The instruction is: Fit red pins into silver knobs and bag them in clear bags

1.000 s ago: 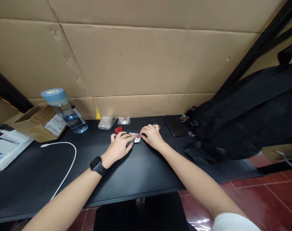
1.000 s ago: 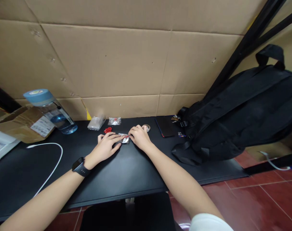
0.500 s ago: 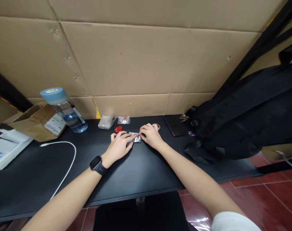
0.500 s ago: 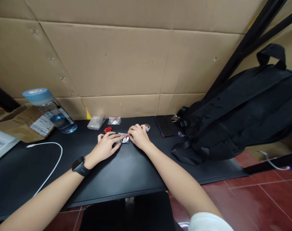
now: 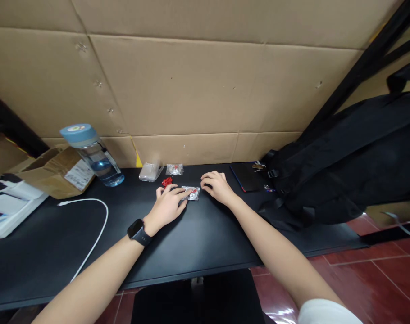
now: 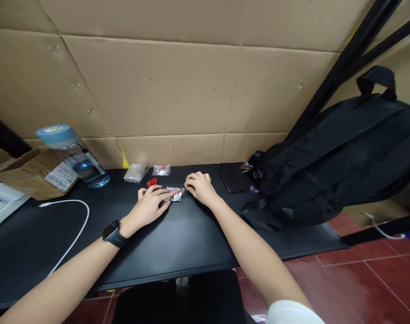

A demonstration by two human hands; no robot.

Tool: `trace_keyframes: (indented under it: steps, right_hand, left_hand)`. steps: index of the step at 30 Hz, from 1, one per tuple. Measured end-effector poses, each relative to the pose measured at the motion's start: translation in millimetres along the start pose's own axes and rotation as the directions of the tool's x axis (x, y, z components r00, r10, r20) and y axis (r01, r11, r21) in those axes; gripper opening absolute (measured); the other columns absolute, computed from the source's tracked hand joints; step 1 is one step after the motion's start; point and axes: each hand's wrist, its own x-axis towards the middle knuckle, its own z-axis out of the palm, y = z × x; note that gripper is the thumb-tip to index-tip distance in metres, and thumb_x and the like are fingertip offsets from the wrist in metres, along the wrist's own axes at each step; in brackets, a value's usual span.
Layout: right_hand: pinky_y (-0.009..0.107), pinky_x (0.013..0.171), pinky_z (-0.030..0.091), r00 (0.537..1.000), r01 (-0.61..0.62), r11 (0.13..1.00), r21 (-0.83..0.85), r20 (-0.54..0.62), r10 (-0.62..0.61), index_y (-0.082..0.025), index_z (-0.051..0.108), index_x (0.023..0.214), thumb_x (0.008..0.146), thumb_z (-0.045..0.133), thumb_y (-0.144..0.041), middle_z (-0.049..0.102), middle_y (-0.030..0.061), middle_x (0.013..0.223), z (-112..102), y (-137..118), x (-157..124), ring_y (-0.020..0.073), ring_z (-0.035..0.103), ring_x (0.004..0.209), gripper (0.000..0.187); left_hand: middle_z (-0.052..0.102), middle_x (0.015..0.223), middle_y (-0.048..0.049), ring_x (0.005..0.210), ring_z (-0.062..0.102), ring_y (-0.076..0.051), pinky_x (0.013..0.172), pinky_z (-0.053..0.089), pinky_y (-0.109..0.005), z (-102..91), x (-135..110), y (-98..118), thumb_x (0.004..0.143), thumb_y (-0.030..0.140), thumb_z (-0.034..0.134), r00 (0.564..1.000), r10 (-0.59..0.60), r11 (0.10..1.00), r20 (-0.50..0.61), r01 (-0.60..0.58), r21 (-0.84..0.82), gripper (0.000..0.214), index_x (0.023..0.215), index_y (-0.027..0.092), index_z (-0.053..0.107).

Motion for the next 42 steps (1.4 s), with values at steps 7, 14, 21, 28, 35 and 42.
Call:
trace_keyframes:
  steps: [7, 14, 21, 28, 35, 42]
  right_hand:
    - [0.036, 0.086, 0.031, 0.995, 0.097, 0.995, 0.015, 0.015, -0.097, -0.027, 0.077, 0.099, 0.094, 0.07, -0.027, 0.069, 0.0046, 0.118, 9.2, -6.7, 3.9, 0.0215, 0.052, 0.108, 0.008]
    - [0.038, 0.086, 0.029, 0.996, 0.082, 0.995, -0.049, 0.039, -0.08, -0.026, 0.076, 0.093, 0.099, 0.063, -0.027, 0.071, 0.004, 0.115, 5.7, -10.4, 5.3, 0.0222, 0.05, 0.107, 0.014]
    - [0.039, 0.086, 0.032, 0.994, 0.077, 0.99, -0.116, 0.084, -0.067, -0.022, 0.075, 0.093, 0.1, 0.057, -0.02, 0.071, 0.0072, 0.115, 0.5, -20.8, 1.9, 0.0229, 0.052, 0.105, 0.02]
    - [0.035, 0.086, 0.04, 0.989, 0.132, 0.99, 0.04, 0.063, -0.134, -0.022, 0.072, 0.113, 0.103, 0.053, -0.035, 0.071, 0.0082, 0.114, -6.2, -32.7, -4.0, 0.0211, 0.058, 0.101, 0.025]
    - [0.034, 0.084, 0.037, 0.987, 0.122, 0.992, -0.012, 0.105, -0.12, -0.027, 0.07, 0.121, 0.1, 0.059, -0.041, 0.069, 0.0074, 0.111, 6.4, -43.1, -2.6, 0.021, 0.057, 0.102, 0.028]
    - [0.036, 0.088, 0.034, 0.992, 0.106, 0.992, -0.071, 0.073, -0.101, -0.026, 0.073, 0.113, 0.096, 0.066, -0.032, 0.067, 0.0072, 0.113, 11.9, -39.4, -1.7, 0.0214, 0.057, 0.103, 0.019]
  left_hand:
    - [0.069, 0.133, -0.0043, 0.129, 0.05, -0.032, 0.099, 0.029, -0.053, 0.3, 0.0, 0.0, 0.097, 0.031, 0.054, 1.0, 0.013, 1.0, -0.005, -0.014, -0.01, 0.038, 0.133, 0.039, 0.065]
    - [0.068, 0.135, -0.003, 0.13, 0.049, -0.034, 0.099, 0.03, -0.053, 1.3, -0.7, 0.4, 0.097, 0.03, 0.054, 1.0, 0.016, 1.0, 0.005, -0.016, 0.009, 0.041, 0.136, 0.04, 0.062]
    - [0.066, 0.137, -0.0057, 0.131, 0.046, -0.033, 0.101, 0.031, -0.052, -3.7, -3.2, 5.1, 0.098, 0.029, 0.05, 0.999, 0.034, 0.999, 0.024, -0.034, 0.001, 0.045, 0.142, 0.039, 0.056]
    - [0.064, 0.138, -0.009, 0.134, 0.044, -0.033, 0.1, 0.033, -0.052, -2.9, -5.7, 4.9, 0.098, 0.029, 0.049, 0.999, 0.039, 0.999, 0.02, -0.039, 0.011, 0.053, 0.151, 0.031, 0.042]
    - [0.065, 0.136, -0.0148, 0.137, 0.045, -0.03, 0.104, 0.033, -0.051, -1.8, -2.9, -1.1, 0.096, 0.028, 0.049, 0.998, -0.033, 0.99, 0.046, 0.039, -0.137, 0.064, 0.156, 0.023, 0.028]
    - [0.056, 0.146, -0.0122, 0.138, 0.042, -0.031, 0.107, 0.034, -0.05, -3.4, -5.1, -2.4, 0.092, 0.026, 0.056, 0.999, 0.028, 0.99, 0.022, -0.025, -0.139, 0.066, 0.154, 0.026, 0.033]
